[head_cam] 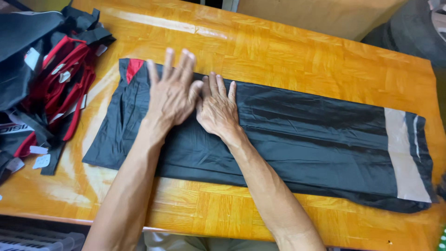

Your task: The person folds a black textile item on a wooden surface, smoothing it with their hands and eventually tucking it into a compact rectangular shape.

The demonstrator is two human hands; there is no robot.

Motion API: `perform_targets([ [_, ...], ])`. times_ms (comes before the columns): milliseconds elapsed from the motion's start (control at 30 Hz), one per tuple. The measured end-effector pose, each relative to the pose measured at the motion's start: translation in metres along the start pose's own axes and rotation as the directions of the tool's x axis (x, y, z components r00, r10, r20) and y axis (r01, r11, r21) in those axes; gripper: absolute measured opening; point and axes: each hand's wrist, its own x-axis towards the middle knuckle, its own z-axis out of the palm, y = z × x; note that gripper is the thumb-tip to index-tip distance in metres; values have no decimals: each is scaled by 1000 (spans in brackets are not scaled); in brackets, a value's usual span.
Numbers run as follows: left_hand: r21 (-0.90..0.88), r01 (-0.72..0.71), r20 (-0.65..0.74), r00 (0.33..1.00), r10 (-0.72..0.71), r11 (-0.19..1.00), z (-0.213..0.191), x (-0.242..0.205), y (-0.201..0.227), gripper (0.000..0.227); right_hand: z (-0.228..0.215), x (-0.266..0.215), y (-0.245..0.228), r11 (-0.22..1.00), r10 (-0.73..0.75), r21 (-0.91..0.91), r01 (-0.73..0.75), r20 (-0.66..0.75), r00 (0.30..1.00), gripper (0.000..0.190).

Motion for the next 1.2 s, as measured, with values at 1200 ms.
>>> perform_targets([
  [1200,-18,195,445,880,-167,981,0,-1,27,94,-103,-105,257,906,417,-58,-420,297,859,76],
])
